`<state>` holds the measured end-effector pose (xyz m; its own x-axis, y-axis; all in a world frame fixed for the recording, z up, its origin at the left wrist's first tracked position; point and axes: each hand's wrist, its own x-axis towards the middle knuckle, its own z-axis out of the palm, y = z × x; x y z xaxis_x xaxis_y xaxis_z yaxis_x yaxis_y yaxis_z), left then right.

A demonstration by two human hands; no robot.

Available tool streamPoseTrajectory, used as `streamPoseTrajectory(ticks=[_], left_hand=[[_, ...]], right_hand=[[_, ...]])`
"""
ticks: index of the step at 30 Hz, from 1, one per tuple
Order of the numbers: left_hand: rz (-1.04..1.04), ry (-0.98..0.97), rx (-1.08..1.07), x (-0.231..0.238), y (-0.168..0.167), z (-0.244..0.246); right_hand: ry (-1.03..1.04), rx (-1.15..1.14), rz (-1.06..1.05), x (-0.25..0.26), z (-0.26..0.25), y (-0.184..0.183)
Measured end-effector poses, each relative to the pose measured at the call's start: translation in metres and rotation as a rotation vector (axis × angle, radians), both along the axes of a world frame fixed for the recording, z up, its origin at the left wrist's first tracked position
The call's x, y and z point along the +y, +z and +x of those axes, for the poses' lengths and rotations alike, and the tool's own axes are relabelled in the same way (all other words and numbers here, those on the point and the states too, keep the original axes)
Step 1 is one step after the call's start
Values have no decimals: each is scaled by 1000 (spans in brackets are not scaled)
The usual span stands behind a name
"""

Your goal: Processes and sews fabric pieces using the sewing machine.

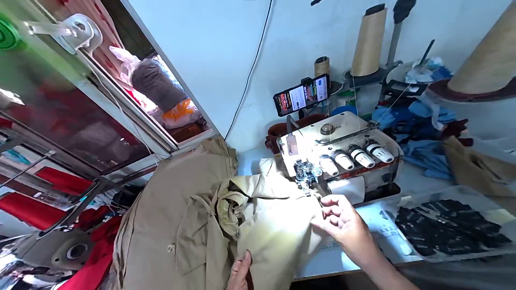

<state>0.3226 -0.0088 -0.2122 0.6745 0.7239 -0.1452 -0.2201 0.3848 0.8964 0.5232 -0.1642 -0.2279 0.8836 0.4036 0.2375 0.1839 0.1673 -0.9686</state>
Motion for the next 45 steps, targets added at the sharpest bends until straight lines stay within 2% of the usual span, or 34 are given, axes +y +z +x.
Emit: streamPoseTrajectory(ticks=[4,7,14,22,24,29,32,36,39,42,45], left_hand=[[-22,57,99,2,1,5],[-67,84,126,0,-2,12],[-48,104,115,0,-10,20],[-19,115,142,3,-13,20],[1,118,148,4,-10,18],[127,144,148,17,-1,16],[197,156,176,19,4,22],[494,130,268,27,0,17],[479,137,251,24,5,15],[437,240,211,10,24,20],[698,393,121,-7,24,40]], right_hand=[[31,165,108,-6,-24,-5],[10,109,154,-13,-32,-19],[-2,12,57,-32,-41,-35],[108,257,58,-35,-42,-38],[87,237,33,-39,-39,-37],[-14,56,-82,-51,-40,-26],[-29,94,-58,-51,-38,-27],[25,209,-41,-44,-36,-31],[69,134,-67,-45,-40,-38],[106,78,-43,-52,-49,-31],[85,98,-2,-48,-53,-19]])
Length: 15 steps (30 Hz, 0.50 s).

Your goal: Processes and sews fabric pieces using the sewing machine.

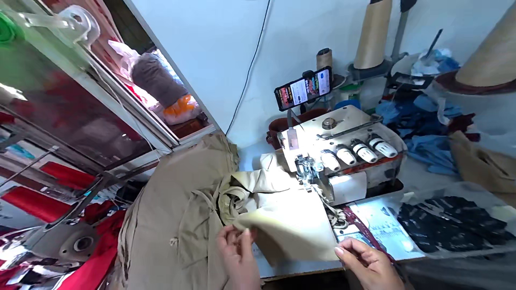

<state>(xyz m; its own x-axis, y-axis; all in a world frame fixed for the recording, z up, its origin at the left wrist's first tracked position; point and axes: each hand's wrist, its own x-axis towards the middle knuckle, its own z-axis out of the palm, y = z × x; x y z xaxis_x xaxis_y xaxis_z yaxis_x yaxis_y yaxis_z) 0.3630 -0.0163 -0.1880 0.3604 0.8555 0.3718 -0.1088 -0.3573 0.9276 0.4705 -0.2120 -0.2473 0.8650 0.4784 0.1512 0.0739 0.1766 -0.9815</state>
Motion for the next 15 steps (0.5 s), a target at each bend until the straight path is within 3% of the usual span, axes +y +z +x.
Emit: streamPoseTrajectory(ticks=[6,12,15], left_hand=[[386,-178,380,-34,-7,65],[80,-334,453,0,-1,104],[60,-354,446,8,-1,107]], right_hand=[[-188,-76,52,45,31,15],[-334,-90,-83,77,65,25],[-329,-59,-126,79,68,26]])
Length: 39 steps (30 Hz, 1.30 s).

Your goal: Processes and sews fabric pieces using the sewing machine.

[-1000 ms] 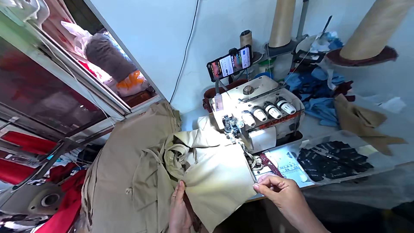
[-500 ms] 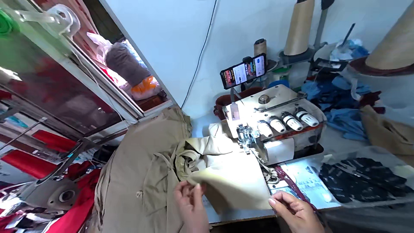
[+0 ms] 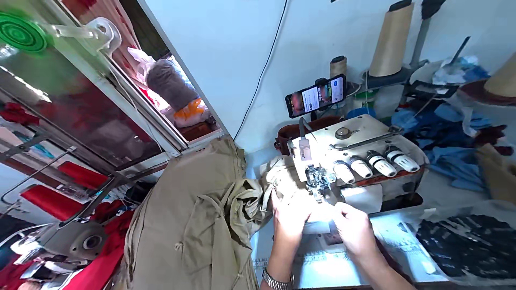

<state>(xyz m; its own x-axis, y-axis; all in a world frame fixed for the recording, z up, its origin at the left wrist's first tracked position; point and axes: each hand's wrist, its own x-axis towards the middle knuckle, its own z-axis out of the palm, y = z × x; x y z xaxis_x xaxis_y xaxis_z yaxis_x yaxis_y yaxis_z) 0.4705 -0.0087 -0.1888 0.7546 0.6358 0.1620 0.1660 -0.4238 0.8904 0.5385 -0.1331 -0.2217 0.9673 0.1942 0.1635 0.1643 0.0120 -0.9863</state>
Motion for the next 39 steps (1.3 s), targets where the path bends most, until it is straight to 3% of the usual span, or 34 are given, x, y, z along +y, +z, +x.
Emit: streamPoseTrajectory(ticks=[9,12,15,24,30,35,37,39], left_hand=[[20,27,170,14,13,14],[46,29,118,31,8,21],[213,75,-9,41,1,19],[275,154,245,27,-6,-41],[265,123,397,-27,-3,-79],[338,-81,377,-78,-30,-93],[348,-163,248,-83,-42,-100],[301,-108,76,-71,-47,-105]], right_hand=[[-5,38,55,2,-3,-7],[34,34,163,-4,-13,-22],[103,59,202,-14,-30,-36],[413,-5,187,-22,-61,-45],[462,51,151,-15,-68,-39],[508,178,164,-26,-64,-23],[476,235,201,-36,-52,-25],[383,370,275,-50,-36,-20]])
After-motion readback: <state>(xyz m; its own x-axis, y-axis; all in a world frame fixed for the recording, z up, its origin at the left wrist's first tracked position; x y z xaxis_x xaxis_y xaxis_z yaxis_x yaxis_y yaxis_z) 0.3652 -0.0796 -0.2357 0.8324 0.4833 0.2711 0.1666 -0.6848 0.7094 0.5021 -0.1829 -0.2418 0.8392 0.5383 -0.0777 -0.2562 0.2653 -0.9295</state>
